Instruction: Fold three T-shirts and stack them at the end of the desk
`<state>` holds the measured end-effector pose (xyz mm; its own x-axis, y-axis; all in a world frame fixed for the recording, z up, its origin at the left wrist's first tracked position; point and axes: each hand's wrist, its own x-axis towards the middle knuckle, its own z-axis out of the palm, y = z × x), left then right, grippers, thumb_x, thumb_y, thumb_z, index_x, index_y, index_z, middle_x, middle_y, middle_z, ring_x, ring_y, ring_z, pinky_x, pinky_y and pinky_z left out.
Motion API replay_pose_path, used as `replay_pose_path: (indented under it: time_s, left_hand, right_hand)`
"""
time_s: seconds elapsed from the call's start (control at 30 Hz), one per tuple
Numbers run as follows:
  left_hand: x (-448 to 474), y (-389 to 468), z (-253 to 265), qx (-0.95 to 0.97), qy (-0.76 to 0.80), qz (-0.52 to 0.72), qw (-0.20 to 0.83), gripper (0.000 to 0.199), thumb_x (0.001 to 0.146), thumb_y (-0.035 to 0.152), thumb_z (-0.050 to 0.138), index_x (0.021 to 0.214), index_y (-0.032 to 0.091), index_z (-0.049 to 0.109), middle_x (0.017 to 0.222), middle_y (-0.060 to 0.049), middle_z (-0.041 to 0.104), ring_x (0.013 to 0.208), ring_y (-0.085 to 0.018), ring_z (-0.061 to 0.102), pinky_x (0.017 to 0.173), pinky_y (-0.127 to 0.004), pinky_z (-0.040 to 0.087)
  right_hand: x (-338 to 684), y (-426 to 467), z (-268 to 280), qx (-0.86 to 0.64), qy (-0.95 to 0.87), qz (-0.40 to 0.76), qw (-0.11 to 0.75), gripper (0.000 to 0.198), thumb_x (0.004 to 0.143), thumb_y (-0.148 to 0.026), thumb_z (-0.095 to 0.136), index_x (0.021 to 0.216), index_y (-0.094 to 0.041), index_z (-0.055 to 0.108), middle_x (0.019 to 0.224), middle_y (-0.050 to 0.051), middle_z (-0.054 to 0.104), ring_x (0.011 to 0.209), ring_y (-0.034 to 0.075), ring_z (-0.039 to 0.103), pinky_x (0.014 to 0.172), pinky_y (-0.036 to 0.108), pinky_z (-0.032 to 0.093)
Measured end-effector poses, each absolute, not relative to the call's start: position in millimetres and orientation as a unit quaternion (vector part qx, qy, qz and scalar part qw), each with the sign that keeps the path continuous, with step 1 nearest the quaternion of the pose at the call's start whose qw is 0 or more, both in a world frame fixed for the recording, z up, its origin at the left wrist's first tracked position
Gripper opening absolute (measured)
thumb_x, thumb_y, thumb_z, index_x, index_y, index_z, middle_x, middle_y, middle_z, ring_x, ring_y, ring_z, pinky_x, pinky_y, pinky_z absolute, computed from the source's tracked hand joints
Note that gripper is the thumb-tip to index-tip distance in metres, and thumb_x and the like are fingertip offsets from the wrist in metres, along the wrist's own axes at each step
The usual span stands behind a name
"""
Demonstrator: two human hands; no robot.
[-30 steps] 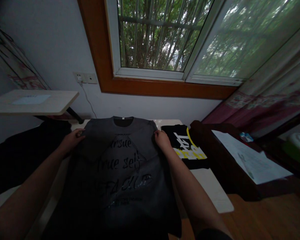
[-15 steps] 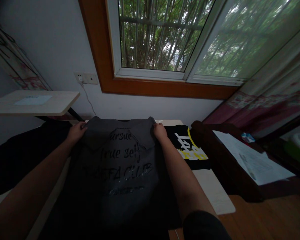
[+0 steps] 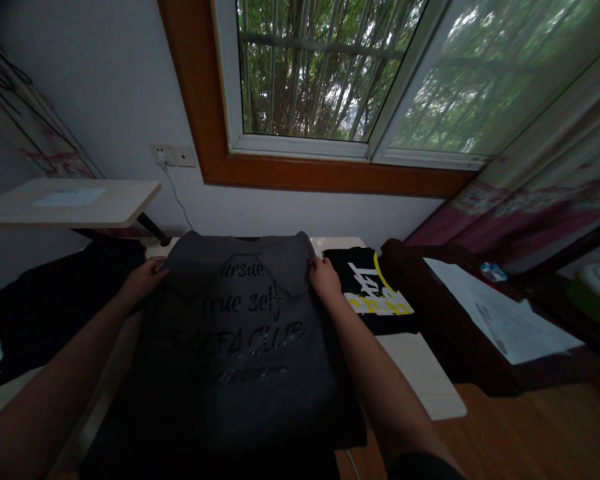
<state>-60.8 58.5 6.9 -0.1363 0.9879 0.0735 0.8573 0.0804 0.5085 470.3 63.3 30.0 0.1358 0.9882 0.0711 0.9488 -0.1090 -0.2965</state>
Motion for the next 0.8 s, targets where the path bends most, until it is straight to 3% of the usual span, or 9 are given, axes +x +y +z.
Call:
replay_pose_path:
  time_s: [0.57,0.8]
  left_hand:
    - [-45,103,25,0.625,0.742,0.228,0.083,0.042,0.088,0.029,0.058,0.129,0.021,0.063,0.115,-0.012,0.073,0.108,-0.027,0.068,0.094,-0.034,0.05]
    - [-50,91,18,0.614,0.751,0.227,0.088,0.045,0.092,0.04,0.052,0.13,0.018,0.062,0.105,-0.012,0.073,0.097,-0.025,0.069,0.089,-0.034,0.051]
  right_hand:
    - [461,104,36,-0.757,-0.641,0.054,0.115,0.039,0.096,-0.014,0.043,0.126,-0.018,0.067,0.125,0.018,0.059,0.1,0.026,0.068,0.088,0.032,0.05]
    - [458,96,39,-0.763,-0.634,0.051,0.116,0.037,0.101,-0.023,0.04,0.13,-0.018,0.063,0.124,0.017,0.058,0.102,0.026,0.067,0.088,0.033,0.05]
